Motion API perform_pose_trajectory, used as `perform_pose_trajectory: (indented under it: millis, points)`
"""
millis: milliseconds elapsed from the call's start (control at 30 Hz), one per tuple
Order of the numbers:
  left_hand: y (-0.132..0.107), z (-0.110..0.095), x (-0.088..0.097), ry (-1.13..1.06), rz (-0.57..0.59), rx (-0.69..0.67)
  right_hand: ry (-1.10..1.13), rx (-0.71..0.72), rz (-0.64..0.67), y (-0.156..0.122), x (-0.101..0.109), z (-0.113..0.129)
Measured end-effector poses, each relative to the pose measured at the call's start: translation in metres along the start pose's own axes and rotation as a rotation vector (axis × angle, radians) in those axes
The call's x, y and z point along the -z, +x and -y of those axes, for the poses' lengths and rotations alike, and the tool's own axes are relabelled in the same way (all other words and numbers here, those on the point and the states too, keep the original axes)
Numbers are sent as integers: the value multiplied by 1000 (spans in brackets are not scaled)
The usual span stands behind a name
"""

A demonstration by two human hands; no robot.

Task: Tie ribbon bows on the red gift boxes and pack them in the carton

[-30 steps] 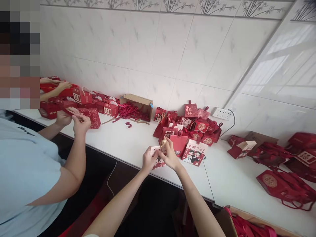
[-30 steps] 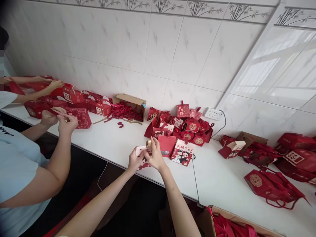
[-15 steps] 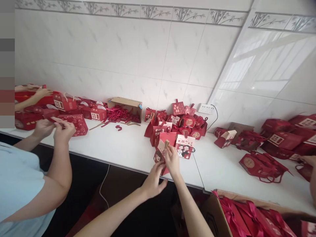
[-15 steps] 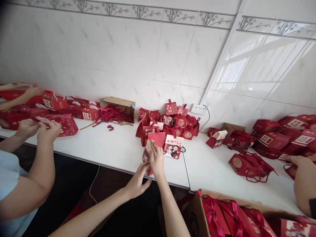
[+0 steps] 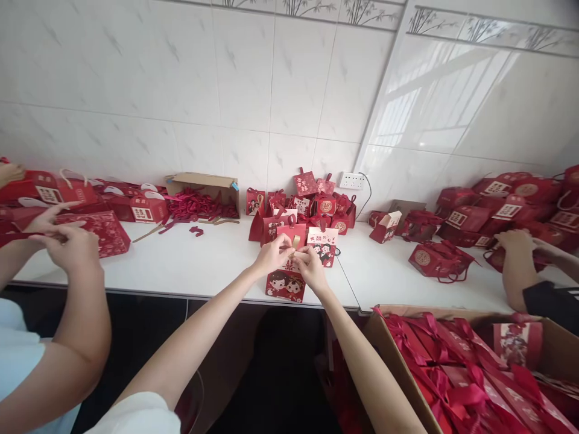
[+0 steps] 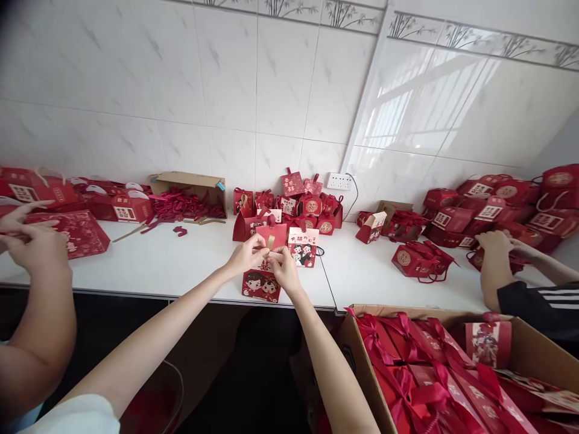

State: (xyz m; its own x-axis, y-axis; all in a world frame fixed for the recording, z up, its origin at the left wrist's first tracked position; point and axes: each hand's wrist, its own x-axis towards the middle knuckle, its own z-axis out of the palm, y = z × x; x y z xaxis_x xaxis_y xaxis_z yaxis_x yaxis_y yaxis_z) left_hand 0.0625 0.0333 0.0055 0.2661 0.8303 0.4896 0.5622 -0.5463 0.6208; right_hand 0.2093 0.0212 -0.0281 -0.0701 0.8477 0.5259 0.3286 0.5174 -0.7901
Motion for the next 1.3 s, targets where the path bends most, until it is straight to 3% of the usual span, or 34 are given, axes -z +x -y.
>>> perform_pose_trajectory:
  millis: [267, 733, 1000, 1300]
  points:
    - [-5, -7, -8, 99, -107, 7, -65, 31, -23, 2, -1, -2]
    - [-10, -13, -2, 150, -130, -39, -204, -29, -8, 4, 1, 12]
    - [-6, -4, -6, 127, -175, -43, -156, 35, -5, 9, 1, 10]
    - [-5, 7, -8, 16, -129, -109, -61, 79, -34, 5, -8, -4]
